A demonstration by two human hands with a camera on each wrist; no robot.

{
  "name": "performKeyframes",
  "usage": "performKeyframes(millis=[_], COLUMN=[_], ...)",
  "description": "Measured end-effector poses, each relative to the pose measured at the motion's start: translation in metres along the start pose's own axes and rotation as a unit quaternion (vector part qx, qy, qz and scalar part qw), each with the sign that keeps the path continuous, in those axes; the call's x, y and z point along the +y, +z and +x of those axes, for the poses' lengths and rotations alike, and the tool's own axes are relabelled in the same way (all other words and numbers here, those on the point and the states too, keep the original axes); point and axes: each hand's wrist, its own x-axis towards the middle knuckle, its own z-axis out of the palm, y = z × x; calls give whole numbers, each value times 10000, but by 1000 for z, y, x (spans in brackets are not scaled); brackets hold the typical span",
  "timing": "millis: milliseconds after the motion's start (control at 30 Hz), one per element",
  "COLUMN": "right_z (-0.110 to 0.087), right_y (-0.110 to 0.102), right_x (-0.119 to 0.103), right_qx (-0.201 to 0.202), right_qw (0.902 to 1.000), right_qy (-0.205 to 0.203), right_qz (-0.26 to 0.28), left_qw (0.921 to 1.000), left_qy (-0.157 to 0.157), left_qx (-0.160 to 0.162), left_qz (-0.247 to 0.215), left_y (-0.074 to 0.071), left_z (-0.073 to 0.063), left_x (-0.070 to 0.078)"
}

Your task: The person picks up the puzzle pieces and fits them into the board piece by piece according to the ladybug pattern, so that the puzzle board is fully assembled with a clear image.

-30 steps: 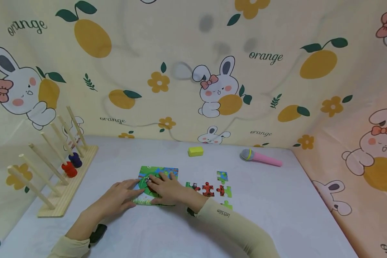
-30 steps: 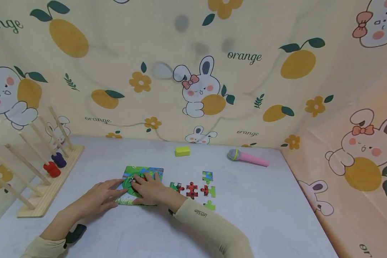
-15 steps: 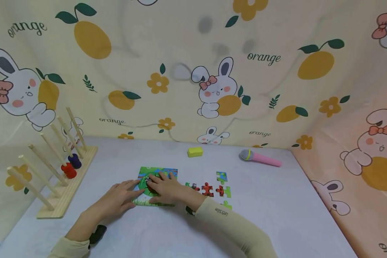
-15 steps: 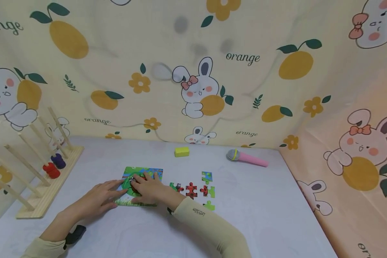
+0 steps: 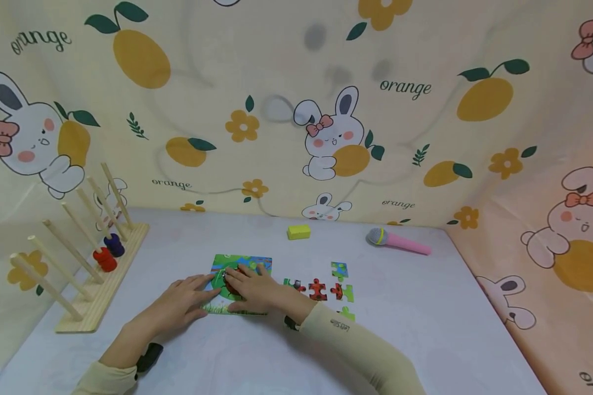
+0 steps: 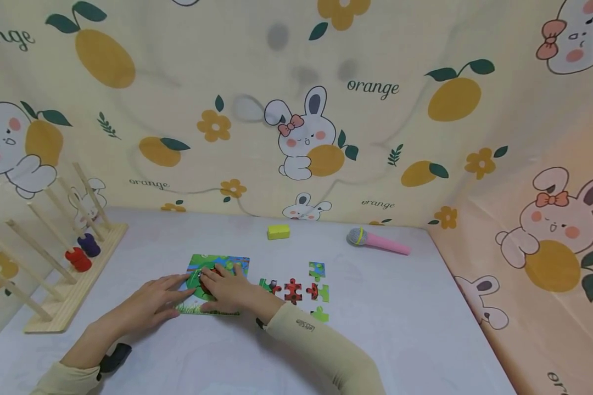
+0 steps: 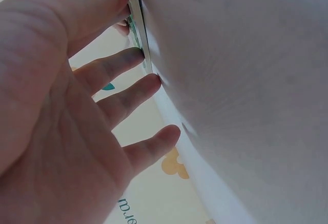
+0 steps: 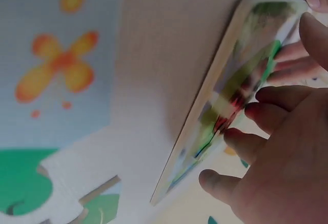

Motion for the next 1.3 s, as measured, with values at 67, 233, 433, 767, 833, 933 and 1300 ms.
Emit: performKeyframes(millis=[67, 233, 433, 767, 833, 933, 1300], right_z=[-4, -20, -51, -117, -123, -128, -128], right_y=[-2, -10, -12, 2, 4, 6, 11], right_x=[5, 37, 103, 185, 191, 195, 199], right_qx=[74, 675, 1345, 1230, 1240, 1289, 1255], right_qw=[9996, 9959, 9791, 9531, 9471, 9386, 9395], right_qy=[-46, 85, 890, 1718, 1728, 1805, 1885], right_qz=[253, 599, 1237, 2165, 2404, 2643, 2569], left_qw=[10000, 9999, 9999, 9998, 9998, 9998, 9999], left_qy=[-15, -92, -97, -106, -115, -118, -100], left_qx=[-17, -92, -88, -155, -146, -136, -138], left_qz=[-53, -103, -3, 8, 28, 45, 13], left_y=[0, 1, 0, -1, -1, 0, 1], left_z=[0, 1, 1, 1, 1, 1, 1], left_x=[0, -1, -1, 0, 0, -1, 0])
